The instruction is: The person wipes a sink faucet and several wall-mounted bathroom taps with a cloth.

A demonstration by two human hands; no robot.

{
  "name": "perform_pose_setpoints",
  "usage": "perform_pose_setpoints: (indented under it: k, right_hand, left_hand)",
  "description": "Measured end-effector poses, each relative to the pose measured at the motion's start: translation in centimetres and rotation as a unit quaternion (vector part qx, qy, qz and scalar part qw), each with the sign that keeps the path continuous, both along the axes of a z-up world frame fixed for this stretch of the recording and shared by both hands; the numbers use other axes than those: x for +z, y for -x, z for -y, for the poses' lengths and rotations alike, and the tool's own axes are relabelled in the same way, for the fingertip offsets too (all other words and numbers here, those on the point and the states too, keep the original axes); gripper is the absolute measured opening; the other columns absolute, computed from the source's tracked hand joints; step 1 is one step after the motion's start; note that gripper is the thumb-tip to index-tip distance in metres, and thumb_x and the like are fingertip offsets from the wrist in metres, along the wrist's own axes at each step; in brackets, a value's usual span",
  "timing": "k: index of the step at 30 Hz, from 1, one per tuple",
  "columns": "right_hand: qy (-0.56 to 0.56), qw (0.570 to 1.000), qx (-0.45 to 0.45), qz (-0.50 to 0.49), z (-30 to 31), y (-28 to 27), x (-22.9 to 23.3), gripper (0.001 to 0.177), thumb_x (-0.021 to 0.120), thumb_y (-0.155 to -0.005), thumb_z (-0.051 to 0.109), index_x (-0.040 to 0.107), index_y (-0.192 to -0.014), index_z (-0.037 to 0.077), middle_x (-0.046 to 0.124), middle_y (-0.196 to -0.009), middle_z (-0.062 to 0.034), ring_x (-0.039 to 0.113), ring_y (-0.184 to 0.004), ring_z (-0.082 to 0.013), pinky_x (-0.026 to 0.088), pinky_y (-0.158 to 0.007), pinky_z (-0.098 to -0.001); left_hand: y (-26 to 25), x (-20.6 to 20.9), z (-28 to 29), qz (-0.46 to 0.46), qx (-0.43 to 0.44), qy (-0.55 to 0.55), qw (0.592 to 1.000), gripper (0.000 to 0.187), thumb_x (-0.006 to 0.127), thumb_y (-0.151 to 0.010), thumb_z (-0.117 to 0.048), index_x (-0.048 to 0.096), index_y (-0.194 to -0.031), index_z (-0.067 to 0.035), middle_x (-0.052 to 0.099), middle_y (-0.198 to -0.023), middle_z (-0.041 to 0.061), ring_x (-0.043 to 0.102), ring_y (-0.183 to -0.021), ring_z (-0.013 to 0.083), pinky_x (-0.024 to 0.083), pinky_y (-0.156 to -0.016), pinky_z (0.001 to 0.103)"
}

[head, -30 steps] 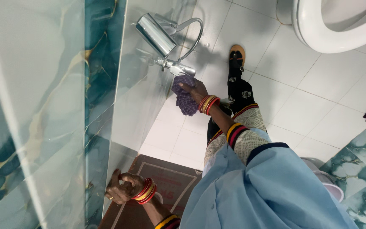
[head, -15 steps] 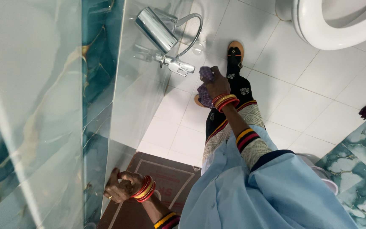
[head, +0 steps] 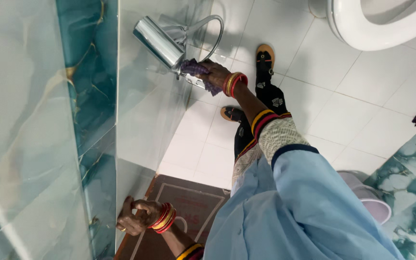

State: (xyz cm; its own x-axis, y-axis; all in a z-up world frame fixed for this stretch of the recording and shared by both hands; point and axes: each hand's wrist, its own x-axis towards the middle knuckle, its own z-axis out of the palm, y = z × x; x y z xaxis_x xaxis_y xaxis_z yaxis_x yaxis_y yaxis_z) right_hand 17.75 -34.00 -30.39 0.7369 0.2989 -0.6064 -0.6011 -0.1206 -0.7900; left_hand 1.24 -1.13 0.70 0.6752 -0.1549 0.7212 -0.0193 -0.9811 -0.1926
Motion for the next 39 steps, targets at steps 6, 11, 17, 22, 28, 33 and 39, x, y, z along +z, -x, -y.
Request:
perform_pose_setpoints:
  k: [6, 11, 17, 22, 28, 33, 39]
  right_hand:
    - [-0.211, 0.935, -0.274, -0.082, -0.5, 6.5, -4.4, 0.05, 0.076, -0.093, 0.014, 0.058, -0.139, 0.008, 0.067, -0.12, -0.0056, 0.067, -0.106, -0.0165, 0.059, -0.096, -0.03]
    - [-0.223, 0.859, -0.43, -0.164, -3.5, 10.8, -2.3, 0.047, 0.077, -0.094, 0.021, 0.065, -0.131, -0.006, 0.067, -0.111, -0.0205, 0.066, -0.092, -0.0298, 0.057, -0.083, -0.0428]
    - [-0.408, 0.673, -0.573, -0.229, -5.4, 9.2, -0.2, 0.063, 0.067, -0.094, 0.047, 0.055, -0.137, 0.002, 0.066, -0.123, -0.0148, 0.069, -0.111, -0.0307, 0.06, -0.097, -0.0431]
    - [-0.467, 0.641, -0.563, -0.234, -5.2, 6.2, -0.4, 0.074, 0.053, -0.094, 0.063, 0.051, -0.139, 0.004, 0.062, -0.125, -0.0171, 0.062, -0.115, -0.0346, 0.053, -0.103, -0.0503]
    - [-0.511, 0.667, -0.491, -0.231, -5.4, 10.1, 1.1, 0.087, 0.052, -0.089, 0.069, 0.048, -0.144, 0.002, 0.06, -0.136, -0.0212, 0.057, -0.13, -0.0326, 0.05, -0.112, -0.0458]
    - [-0.215, 0.882, -0.31, -0.284, -5.0, 14.3, 3.4, 0.073, 0.059, -0.096, 0.064, 0.059, -0.124, -0.003, 0.053, -0.107, -0.0254, 0.053, -0.093, -0.0298, 0.051, -0.081, -0.0398]
    - [0.29, 0.882, -0.358, 0.097, -1.8, 10.5, 9.7, 0.051, 0.059, -0.102, 0.054, 0.067, -0.113, 0.004, 0.064, -0.102, -0.0087, 0.07, -0.08, -0.017, 0.062, -0.065, -0.0332]
  left_hand:
    - [0.9, 0.1, 0.1, -0.037, 0.01, 0.026, 0.999, 0.041, 0.05, -0.119, -0.031, 0.065, -0.093, -0.002, 0.074, -0.082, 0.003, 0.051, -0.064, 0.016, 0.045, -0.08, 0.04]
    - [1.4, -0.5, -0.7, -0.035, 0.051, 0.05, 0.997, 0.047, 0.051, -0.112, -0.038, 0.072, -0.082, -0.007, 0.064, -0.073, 0.004, 0.046, -0.063, 0.0189, 0.043, -0.076, 0.039]
    - [1.2, -0.6, -0.5, -0.035, 0.06, 0.047, 0.996, 0.05, 0.052, -0.115, -0.034, 0.073, -0.079, -0.006, 0.064, -0.072, 0.004, 0.046, -0.062, 0.0165, 0.042, -0.073, 0.038]
    - [1.2, -0.4, 0.2, -0.043, 0.06, 0.059, 0.995, 0.049, 0.049, -0.114, -0.034, 0.066, -0.078, -0.006, 0.072, -0.076, 0.004, 0.043, -0.062, 0.0169, 0.043, -0.075, 0.038]
    - [1.0, -0.4, 1.1, -0.018, 0.089, 0.069, 0.994, 0.053, 0.049, -0.113, -0.042, 0.073, -0.08, -0.007, 0.052, -0.066, 0.005, 0.044, -0.063, 0.0225, 0.043, -0.073, 0.041]
    - [1.3, -0.7, 0.3, -0.047, 0.086, 0.056, 0.994, 0.056, 0.046, -0.115, -0.047, 0.074, -0.086, -0.008, 0.059, -0.075, 0.009, 0.05, -0.072, 0.026, 0.046, -0.076, 0.04]
    - [1.7, -1.7, -1.2, 0.0, 0.039, 0.046, 0.998, 0.053, 0.051, -0.115, -0.041, 0.069, -0.089, 0.001, 0.071, -0.07, 0.004, 0.06, -0.069, 0.023, 0.051, -0.082, 0.054]
